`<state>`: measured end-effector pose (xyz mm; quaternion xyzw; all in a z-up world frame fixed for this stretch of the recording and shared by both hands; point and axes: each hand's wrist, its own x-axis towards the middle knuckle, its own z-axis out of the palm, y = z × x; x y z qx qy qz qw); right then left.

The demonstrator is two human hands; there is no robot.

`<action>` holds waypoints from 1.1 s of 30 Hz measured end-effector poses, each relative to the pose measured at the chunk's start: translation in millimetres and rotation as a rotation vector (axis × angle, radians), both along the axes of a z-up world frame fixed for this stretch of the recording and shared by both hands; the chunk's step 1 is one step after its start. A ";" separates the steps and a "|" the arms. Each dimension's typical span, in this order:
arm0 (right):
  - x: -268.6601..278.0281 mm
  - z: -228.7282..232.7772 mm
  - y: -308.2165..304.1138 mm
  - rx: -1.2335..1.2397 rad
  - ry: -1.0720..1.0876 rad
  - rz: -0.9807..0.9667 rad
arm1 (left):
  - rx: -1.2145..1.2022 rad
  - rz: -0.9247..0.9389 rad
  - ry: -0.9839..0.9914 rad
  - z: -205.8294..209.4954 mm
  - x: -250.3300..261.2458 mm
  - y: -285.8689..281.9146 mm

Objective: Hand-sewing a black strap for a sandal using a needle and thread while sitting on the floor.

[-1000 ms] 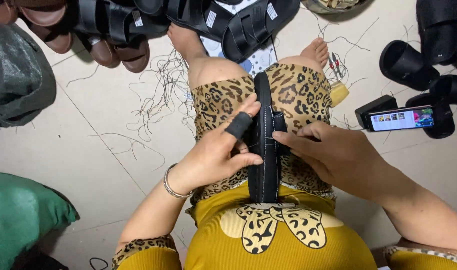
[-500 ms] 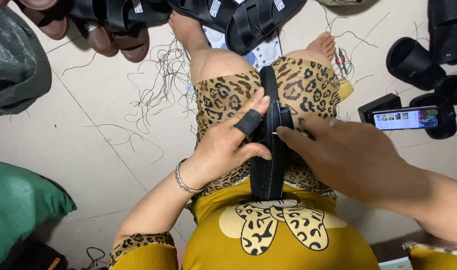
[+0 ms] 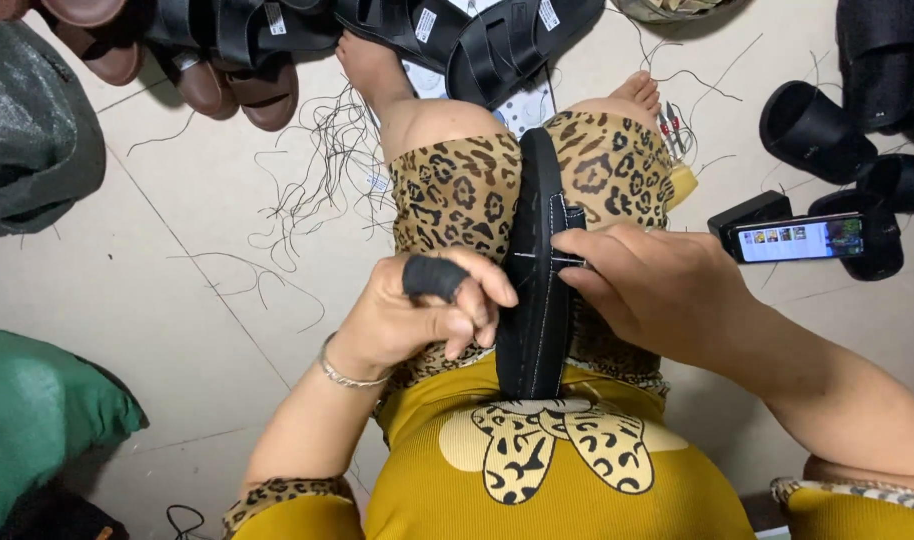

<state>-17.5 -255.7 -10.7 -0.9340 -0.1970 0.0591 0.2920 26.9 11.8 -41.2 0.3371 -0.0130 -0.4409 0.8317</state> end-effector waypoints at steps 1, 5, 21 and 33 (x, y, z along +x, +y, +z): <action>-1.5 1.2 2.5 0.000 0.000 0.001 | 0.000 0.001 0.000 2.0 -1.0 -4.7; -4.8 8.8 1.8 -0.131 0.006 0.000 | 0.597 -0.114 -0.659 6.4 0.1 -33.4; -31.4 -22.2 -8.1 0.437 0.307 -0.335 | 0.895 0.073 -0.953 20.2 1.7 -23.3; -45.6 -59.0 -0.9 1.439 0.728 -0.450 | 0.885 0.010 -0.966 13.5 0.4 -11.6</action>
